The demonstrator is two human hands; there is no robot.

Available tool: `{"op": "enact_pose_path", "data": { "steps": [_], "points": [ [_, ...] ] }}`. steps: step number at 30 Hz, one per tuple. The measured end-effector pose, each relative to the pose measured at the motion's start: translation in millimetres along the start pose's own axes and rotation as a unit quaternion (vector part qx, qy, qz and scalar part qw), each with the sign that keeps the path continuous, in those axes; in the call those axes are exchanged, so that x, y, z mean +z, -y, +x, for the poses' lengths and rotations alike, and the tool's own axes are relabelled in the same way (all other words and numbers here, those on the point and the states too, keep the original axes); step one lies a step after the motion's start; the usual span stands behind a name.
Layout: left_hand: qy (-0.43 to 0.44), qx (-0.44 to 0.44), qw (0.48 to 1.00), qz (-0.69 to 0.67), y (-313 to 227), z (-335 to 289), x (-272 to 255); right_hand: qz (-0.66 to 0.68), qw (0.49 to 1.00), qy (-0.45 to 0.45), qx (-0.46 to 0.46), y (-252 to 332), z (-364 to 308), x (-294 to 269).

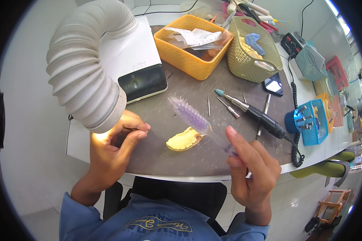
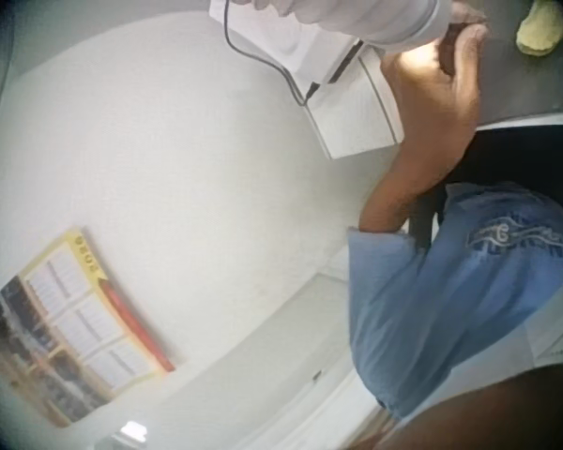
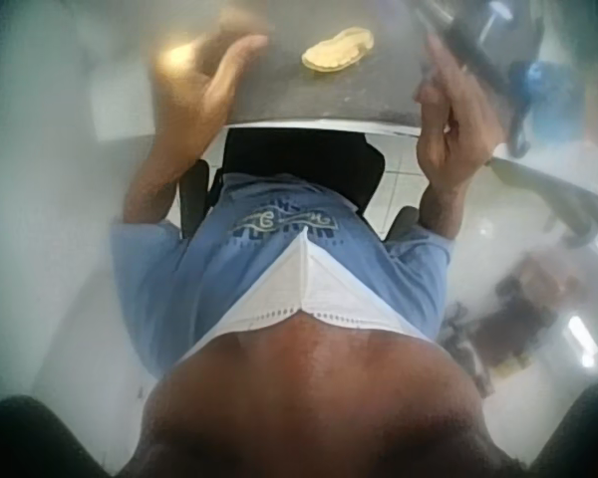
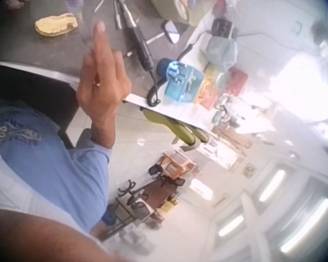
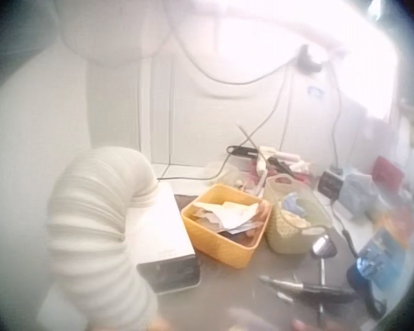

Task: The person uses a rotary handpiece to grind and shape a small yellow dental component, likely a crown or bridge, while holding it under a suction tube. They switch between different burs and brushes to refine the surface and clean the object. The person also handles a yellow dental cast model, placing the component into a specific slot to check the fit.

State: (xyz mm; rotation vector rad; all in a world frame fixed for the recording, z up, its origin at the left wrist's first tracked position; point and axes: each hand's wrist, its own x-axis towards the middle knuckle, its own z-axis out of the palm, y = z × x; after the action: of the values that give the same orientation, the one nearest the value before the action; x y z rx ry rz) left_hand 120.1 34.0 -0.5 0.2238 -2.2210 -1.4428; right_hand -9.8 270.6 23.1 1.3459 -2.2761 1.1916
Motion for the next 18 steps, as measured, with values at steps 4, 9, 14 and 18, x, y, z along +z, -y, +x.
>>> {"op": "enact_pose_path", "data": {
  "steps": [4,9,14,18],
  "points": [
    [-0.012,-0.177,0.922,-0.345,-9.5,4.6,9.4,0.023,0.997,0.051,0.047,1.0,0.3,-2.2],
    [-0.031,-0.219,0.847,-0.484,-9.1,12.4,12.2,0.01,0.992,0.118,0.036,5.5,9.3,-0.8],
    [-0.048,-0.198,0.843,-0.497,-5.2,10.2,18.8,0.011,0.992,0.128,0.014,4.1,11.7,10.2],
    [-0.05,-0.188,0.843,-0.502,-2.3,8.3,18.8,0.001,0.991,0.135,0.012,5.8,14.3,11.1]
  ]
}}
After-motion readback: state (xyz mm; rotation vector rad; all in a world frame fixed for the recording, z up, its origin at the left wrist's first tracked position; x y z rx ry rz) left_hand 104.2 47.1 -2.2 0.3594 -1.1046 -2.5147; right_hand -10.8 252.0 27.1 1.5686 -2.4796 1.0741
